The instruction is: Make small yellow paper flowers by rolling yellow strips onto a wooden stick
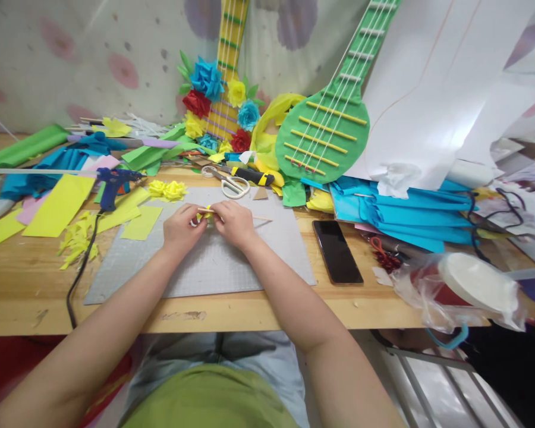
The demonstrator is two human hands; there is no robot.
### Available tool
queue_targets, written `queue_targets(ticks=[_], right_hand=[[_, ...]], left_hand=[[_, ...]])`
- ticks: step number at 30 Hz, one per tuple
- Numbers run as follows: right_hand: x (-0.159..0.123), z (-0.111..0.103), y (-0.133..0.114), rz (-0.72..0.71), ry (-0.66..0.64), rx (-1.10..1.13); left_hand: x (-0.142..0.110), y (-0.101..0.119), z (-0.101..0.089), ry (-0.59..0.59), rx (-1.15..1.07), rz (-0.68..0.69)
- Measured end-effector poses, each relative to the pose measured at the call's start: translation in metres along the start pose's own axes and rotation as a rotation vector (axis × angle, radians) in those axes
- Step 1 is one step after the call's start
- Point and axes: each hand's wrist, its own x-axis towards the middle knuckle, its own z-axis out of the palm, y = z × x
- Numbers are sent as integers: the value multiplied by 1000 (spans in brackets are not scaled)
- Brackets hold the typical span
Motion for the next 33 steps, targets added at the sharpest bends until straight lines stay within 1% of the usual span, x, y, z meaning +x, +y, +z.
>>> queue_targets(ticks=[4, 8, 15, 22, 25, 29, 33], right_hand=[[0, 1, 2, 20, -2, 40], [1, 0, 1, 69, -12, 68], [3, -3, -2, 139, -95, 64], [4, -6, -4, 154, -163, 76], [5, -7, -2, 145, -189, 66], [5, -7, 0, 114, -214, 53], [5, -7, 0, 125, -226, 49]], left_hand=[[0, 1, 0, -3, -59, -2], [-1, -1, 2, -6, -86, -53], [-1, -4, 6, -95, -135, -131], [0, -4, 6, -129, -201, -180], [-1, -6, 7, -159, -191, -166], [-1, -6, 5, -194, -118, -136], [-2, -2, 2, -177, -86, -97]])
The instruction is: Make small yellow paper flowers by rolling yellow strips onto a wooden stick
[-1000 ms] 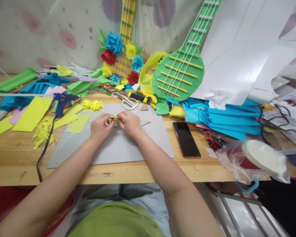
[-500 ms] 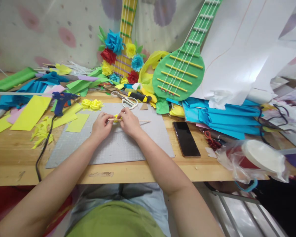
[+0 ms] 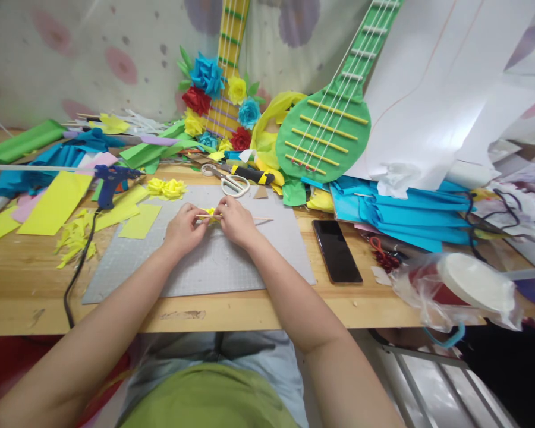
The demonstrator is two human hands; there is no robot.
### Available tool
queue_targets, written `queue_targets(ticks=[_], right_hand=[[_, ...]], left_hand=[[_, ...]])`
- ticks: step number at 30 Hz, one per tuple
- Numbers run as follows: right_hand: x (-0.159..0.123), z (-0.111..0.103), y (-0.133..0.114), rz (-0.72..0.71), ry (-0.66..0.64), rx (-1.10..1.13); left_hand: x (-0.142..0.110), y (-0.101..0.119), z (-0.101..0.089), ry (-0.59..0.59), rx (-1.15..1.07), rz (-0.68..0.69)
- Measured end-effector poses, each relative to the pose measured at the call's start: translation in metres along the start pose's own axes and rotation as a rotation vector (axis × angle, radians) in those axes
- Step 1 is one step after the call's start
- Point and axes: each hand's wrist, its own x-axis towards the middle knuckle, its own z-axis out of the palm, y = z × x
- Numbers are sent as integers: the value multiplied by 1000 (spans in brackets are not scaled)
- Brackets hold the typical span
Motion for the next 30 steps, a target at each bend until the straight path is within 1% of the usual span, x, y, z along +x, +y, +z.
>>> queue_targets(ticks=[2, 5, 9, 11, 14, 16, 19, 22, 25, 30], right_hand=[[-1, -1, -1, -2, -3, 2], [-4, -5, -1, -10, -2, 14], [-9, -15, -3, -27, 26, 78], [-9, -17, -3, -11, 56, 84], [-8, -16, -1, 34, 97, 4], [-7, -13, 1, 44, 98, -75], [-6, -10, 6, 13, 89, -137], [-7, -9, 10, -9, 91, -129], [-8, -10, 11, 1, 92, -114], [-8, -7, 8, 36, 62, -117]], left_hand=[[0, 1, 0, 30, -23, 16], [2, -2, 1, 61, -85, -1], [4, -7, 3, 38, -154, -16], [5, -8, 3, 20, -172, -9], [5, -7, 3, 19, -195, -26], [5, -6, 3, 35, -217, -44], [5, -6, 5, 46, -263, -67], [5, -8, 8, 54, -307, -117], [5, -8, 7, 82, -298, -138], [5, -4, 3, 112, -199, -123]])
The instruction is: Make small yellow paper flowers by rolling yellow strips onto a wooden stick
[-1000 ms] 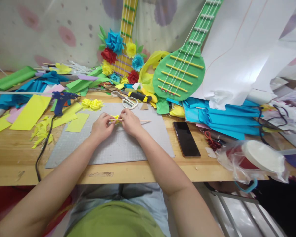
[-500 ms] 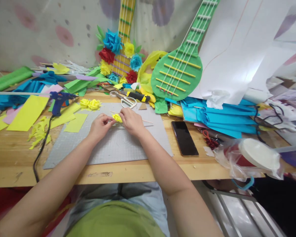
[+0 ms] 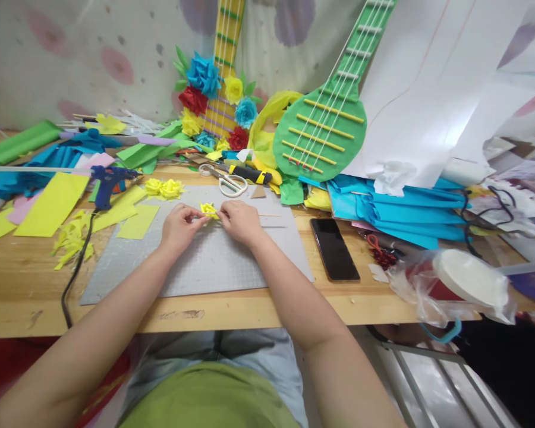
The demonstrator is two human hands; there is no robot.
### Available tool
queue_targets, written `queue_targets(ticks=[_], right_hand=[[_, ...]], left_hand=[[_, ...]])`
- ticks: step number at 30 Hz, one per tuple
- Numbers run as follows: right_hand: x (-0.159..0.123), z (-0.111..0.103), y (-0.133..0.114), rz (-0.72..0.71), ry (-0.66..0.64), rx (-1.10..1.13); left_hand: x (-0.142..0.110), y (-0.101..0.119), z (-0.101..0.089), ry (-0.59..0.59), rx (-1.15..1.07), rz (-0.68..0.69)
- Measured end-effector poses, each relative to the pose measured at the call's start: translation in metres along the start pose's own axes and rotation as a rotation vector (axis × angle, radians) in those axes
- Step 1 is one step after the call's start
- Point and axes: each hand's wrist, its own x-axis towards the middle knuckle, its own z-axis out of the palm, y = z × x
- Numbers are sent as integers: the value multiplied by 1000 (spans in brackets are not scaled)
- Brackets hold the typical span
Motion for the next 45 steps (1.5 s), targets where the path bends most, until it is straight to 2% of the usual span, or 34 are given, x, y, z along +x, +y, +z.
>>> queue_targets(ticks=[6, 15, 27, 31, 35, 41, 45], right_hand=[[0, 3, -3, -9, -29, -15], [1, 3, -7, 7, -56, -2], [7, 8, -7, 179, -15, 21], [13, 9, -5, 284, -61, 121], [19, 10, 2, 352, -114, 202], [18, 8, 3, 332, -145, 198], [10, 5, -2, 212, -125, 131]], left_hand=[[0, 3, -2, 55, 97, 59], [1, 1, -1, 15, 176, 151], [1, 2, -1, -19, 332, 276], [3, 2, 0, 15, 389, 335], [6, 4, 2, -13, 405, 403], [7, 1, 3, -3, 412, 452], [6, -4, 2, -29, 388, 435]])
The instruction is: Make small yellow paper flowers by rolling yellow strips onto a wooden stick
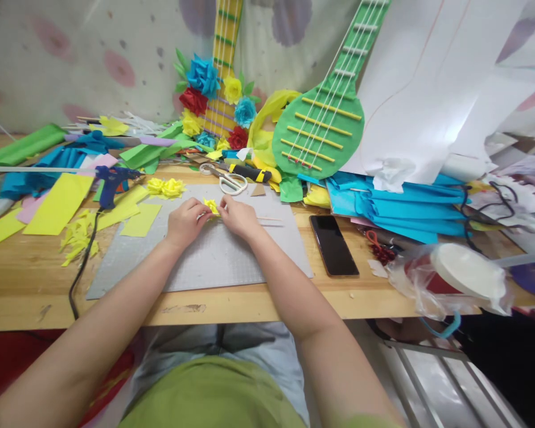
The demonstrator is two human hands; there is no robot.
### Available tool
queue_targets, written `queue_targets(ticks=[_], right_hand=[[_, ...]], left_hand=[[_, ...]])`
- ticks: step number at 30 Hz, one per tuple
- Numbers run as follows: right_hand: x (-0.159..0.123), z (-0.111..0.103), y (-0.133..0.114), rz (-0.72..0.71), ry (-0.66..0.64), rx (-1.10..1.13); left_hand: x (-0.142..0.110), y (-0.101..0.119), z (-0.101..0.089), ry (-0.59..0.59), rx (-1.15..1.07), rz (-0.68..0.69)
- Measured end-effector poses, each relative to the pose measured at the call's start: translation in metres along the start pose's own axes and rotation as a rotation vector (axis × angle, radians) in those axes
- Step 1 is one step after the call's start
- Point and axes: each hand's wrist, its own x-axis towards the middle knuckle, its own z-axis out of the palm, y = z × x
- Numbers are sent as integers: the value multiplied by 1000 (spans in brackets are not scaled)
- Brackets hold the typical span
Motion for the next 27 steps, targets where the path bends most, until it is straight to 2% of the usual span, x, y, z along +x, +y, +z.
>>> queue_targets(ticks=[4, 8, 14, 22, 27], right_hand=[[-10, -2, -2, -229, 144, -66], [-17, 1, -4, -330, 141, -99], [-16, 12, -7, -351, 170, -147], [-17, 15, -5, -339, 190, -135], [-15, 19, -3, -357, 231, -80]], left_hand=[[-2, -3, -1, -46, -30, -86], [-4, -3, -3, -70, -71, -144], [-7, -3, -3, -72, -149, -203], [-9, -1, -6, -107, -142, -153], [-11, 1, -8, -66, -89, -124]])
